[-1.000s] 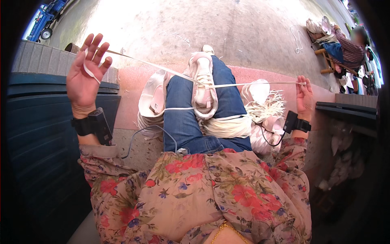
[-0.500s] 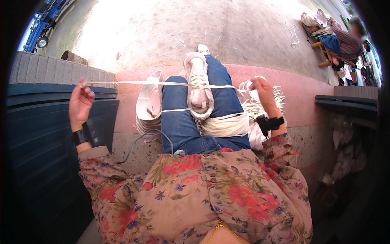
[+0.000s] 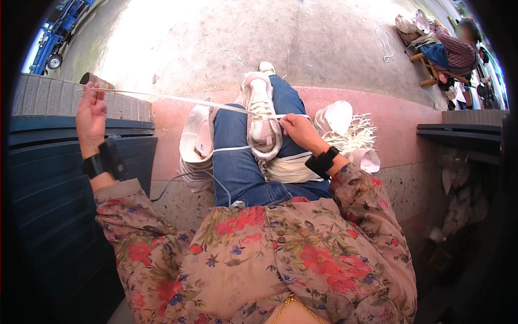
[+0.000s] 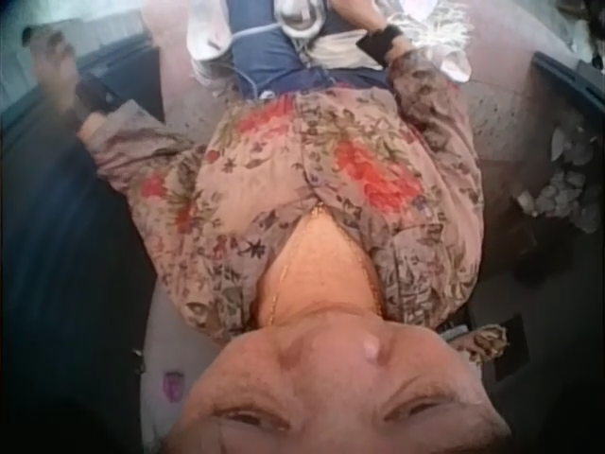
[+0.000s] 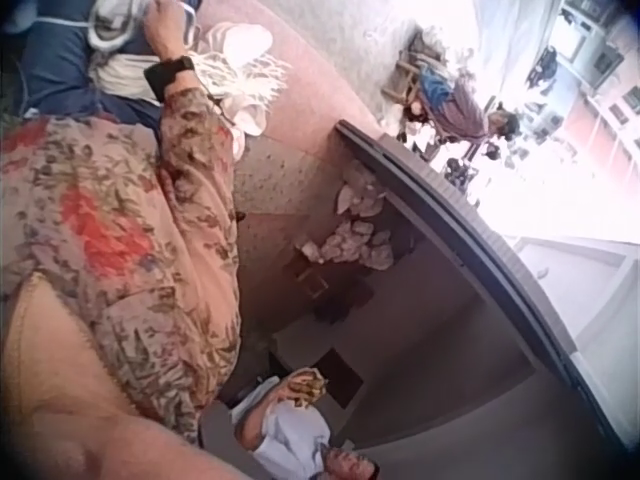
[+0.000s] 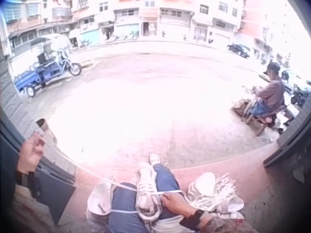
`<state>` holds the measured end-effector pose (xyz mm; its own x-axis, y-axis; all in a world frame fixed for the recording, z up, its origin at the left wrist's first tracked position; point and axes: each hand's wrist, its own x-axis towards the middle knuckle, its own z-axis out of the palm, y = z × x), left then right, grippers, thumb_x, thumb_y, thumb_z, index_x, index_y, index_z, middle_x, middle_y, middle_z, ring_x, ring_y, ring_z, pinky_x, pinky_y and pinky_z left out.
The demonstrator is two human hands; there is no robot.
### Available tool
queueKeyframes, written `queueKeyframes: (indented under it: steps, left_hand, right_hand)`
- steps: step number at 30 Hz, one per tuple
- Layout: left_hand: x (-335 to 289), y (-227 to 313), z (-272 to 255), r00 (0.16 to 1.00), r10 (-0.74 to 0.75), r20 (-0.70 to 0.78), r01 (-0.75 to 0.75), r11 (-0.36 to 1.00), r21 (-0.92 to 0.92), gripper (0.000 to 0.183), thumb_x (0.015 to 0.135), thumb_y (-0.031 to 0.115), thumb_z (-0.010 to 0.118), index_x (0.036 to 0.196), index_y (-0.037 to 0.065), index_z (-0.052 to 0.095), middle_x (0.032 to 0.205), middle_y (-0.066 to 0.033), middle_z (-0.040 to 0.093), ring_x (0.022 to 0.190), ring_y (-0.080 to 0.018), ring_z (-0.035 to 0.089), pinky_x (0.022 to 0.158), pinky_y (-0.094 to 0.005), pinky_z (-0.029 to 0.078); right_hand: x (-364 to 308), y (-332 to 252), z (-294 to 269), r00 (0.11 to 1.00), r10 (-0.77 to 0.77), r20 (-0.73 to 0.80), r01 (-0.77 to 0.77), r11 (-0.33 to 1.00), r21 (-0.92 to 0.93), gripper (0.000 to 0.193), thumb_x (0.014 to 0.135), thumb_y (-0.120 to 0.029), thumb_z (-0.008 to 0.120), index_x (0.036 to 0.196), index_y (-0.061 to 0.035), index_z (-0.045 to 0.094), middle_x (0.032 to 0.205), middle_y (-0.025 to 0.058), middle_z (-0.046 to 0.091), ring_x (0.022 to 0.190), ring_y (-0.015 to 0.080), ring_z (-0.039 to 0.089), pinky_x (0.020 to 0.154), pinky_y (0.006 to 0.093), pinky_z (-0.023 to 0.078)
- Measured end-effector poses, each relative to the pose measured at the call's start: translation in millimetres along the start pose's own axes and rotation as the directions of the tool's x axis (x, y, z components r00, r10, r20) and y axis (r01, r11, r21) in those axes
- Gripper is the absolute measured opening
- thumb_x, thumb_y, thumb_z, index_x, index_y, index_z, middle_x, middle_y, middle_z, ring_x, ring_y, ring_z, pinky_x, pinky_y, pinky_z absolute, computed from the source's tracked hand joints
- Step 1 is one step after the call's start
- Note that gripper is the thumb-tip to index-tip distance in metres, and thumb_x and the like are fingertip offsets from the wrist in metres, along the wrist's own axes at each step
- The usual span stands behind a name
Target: The recorder is sitting outdoors and lacing a pair of white and pink athletic shoes.
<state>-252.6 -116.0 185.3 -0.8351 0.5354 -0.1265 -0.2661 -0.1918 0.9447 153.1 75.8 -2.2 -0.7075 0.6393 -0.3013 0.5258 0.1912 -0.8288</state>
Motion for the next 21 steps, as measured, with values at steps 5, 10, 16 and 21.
queueKeyframes:
  steps: [5,10,16,21]
  left_hand:
    - [12.9,-11.9,-4.2,0.975,-0.055,0.216,0.116,0.952,-0.283,0.031,0.087,0.011,0.051,0.115,-0.001,0.045,0.078,-0.0025,0.047,0.064,-0.0068,0.043,0.042,-0.0127,0.032]
    - [-56.5,-123.7,59.5,0.971,-0.193,0.14,0.052,0.745,0.665,0.024,0.082,0.017,0.055,0.101,0.002,0.056,0.068,-0.0038,0.058,0.053,-0.0065,0.05,0.045,-0.0189,0.041]
    - [-121.1,-213.5,93.1,0.843,-0.433,0.317,0.028,0.625,0.78,0.019,0.081,0.017,0.052,0.079,0.001,0.062,0.062,-0.0072,0.059,0.052,-0.0112,0.055,0.047,-0.0234,0.044]
    - [-122.9,-244.0,104.1,0.878,-0.208,0.432,-0.296,0.472,0.83,0.02,0.078,0.017,0.05,0.081,0.003,0.063,0.076,-0.0203,0.06,0.076,-0.0359,0.058,0.067,-0.0408,0.046]
  right_hand:
    - [11.9,-4.3,7.3,0.988,-0.147,-0.043,0.125,0.938,-0.324,0.023,0.081,-0.018,0.047,0.077,0.0012,0.057,0.074,0.0178,0.059,0.066,0.0323,0.058,0.061,0.0379,0.044]
    - [13.3,-24.7,6.8,0.971,-0.236,0.036,0.21,0.769,-0.604,0.016,0.077,-0.014,0.049,0.072,-0.0005,0.057,0.071,0.0155,0.058,0.068,0.0317,0.059,0.066,0.0421,0.045]
    - [19.1,-25.5,5.9,0.853,-0.453,0.258,0.459,0.416,-0.785,0.004,0.069,-0.011,0.054,0.068,-0.0083,0.058,0.065,0.0083,0.056,0.061,0.0228,0.059,0.058,0.0365,0.04]
    - [26.0,-27.1,8.9,0.87,-0.373,0.323,0.462,0.387,-0.798,0.005,0.068,-0.01,0.055,0.073,-0.0099,0.058,0.068,0.0051,0.057,0.063,0.0211,0.058,0.061,0.0359,0.038]
